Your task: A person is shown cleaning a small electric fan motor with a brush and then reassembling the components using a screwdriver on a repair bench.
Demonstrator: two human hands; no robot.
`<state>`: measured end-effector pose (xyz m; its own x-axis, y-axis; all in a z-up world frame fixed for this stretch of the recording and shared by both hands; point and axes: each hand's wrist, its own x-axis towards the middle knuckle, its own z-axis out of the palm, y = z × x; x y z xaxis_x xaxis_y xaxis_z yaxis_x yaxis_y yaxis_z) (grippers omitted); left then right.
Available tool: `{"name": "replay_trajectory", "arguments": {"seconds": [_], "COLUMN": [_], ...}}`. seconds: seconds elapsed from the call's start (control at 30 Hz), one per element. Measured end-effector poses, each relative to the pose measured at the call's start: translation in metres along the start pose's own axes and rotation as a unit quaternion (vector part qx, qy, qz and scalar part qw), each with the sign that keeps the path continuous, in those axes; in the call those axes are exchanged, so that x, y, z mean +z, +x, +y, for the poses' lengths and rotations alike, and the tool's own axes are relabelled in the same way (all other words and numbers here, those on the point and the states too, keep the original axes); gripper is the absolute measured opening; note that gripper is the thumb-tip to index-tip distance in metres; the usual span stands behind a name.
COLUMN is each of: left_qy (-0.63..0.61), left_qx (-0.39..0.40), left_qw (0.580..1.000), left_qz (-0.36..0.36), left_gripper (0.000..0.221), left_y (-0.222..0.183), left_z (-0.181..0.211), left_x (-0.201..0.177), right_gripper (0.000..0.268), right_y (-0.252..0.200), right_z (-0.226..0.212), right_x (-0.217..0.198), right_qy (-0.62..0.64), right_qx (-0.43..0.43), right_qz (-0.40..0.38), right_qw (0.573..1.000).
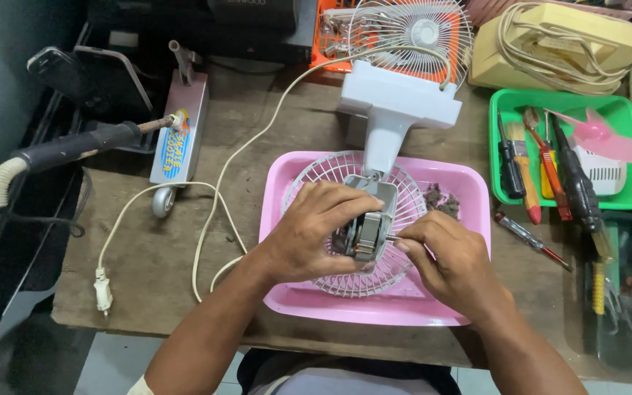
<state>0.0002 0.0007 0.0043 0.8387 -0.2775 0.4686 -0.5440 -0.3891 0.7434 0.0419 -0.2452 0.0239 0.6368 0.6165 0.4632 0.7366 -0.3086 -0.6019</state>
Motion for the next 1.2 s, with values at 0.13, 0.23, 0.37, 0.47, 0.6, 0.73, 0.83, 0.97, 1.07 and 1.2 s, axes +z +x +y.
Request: {"name": "replay_trajectory", "arguments": {"seconds": [0.13,0.23,0.37,0.47,0.6,0.73,0.83,0.97,1.07,1.2], "left_qy": [0.000,0.002,-0.012,-0.012,-0.005,0.007,-0.001,-0.003,-0.011,-0.011], "left_qx": [0.003,-0.002,-0.012,-0.013,-0.012,-0.010,-0.018,-0.003,0.011,0.026], "left_qw": [1.000,1.000,1.000,1.000,1.000,1.000,1.000,1.000,1.000,0.999], "left_qz": [0.000,-0.003,-0.005,-0.009,-0.013,-0.012,-0.015,-0.006,0.007,0.027], "left_gripper": [0.067,0.069,0.070,0.072,0.073,0.076,0.078,0.080,0.080,0.083], "left_y": [0.000,0.000,-0.002,-0.003,-0.003,-0.003,-0.004,-0.005,-0.004,-0.005], "left_z": [0.001,0.002,0.000,0.000,0.002,0.003,0.003,0.003,0.002,-0.001], "left_x": [0.000,-0.001,-0.001,0.000,0.000,0.001,0.000,0.001,0.001,-0.001], "right_gripper": [0.011,0.007,0.026,0.028,0.022,0.022,0.020,0.019,0.018,0.014], "right_y": [-0.003,-0.001,-0.014,-0.014,-0.007,-0.006,-0.005,-0.003,-0.003,-0.007], "right_z": [0.002,-0.003,0.008,0.009,0.004,0.001,-0.002,-0.005,-0.005,-0.002], "right_x": [0.004,0.002,0.000,-0.001,0.001,0.001,0.001,-0.002,-0.002,0.000], "right_qy": [0.009,0.000,0.031,0.038,0.018,0.024,0.031,0.043,0.054,0.047], "right_qx": [0.005,-0.024,0.021,0.040,0.016,0.027,0.029,0.032,0.042,0.058], "right_qz": [0.007,0.025,0.042,0.047,0.026,-0.002,-0.011,-0.028,-0.028,-0.020], "right_qw": [1.000,0.999,0.998,0.997,0.999,0.999,0.999,0.998,0.997,0.997]}}
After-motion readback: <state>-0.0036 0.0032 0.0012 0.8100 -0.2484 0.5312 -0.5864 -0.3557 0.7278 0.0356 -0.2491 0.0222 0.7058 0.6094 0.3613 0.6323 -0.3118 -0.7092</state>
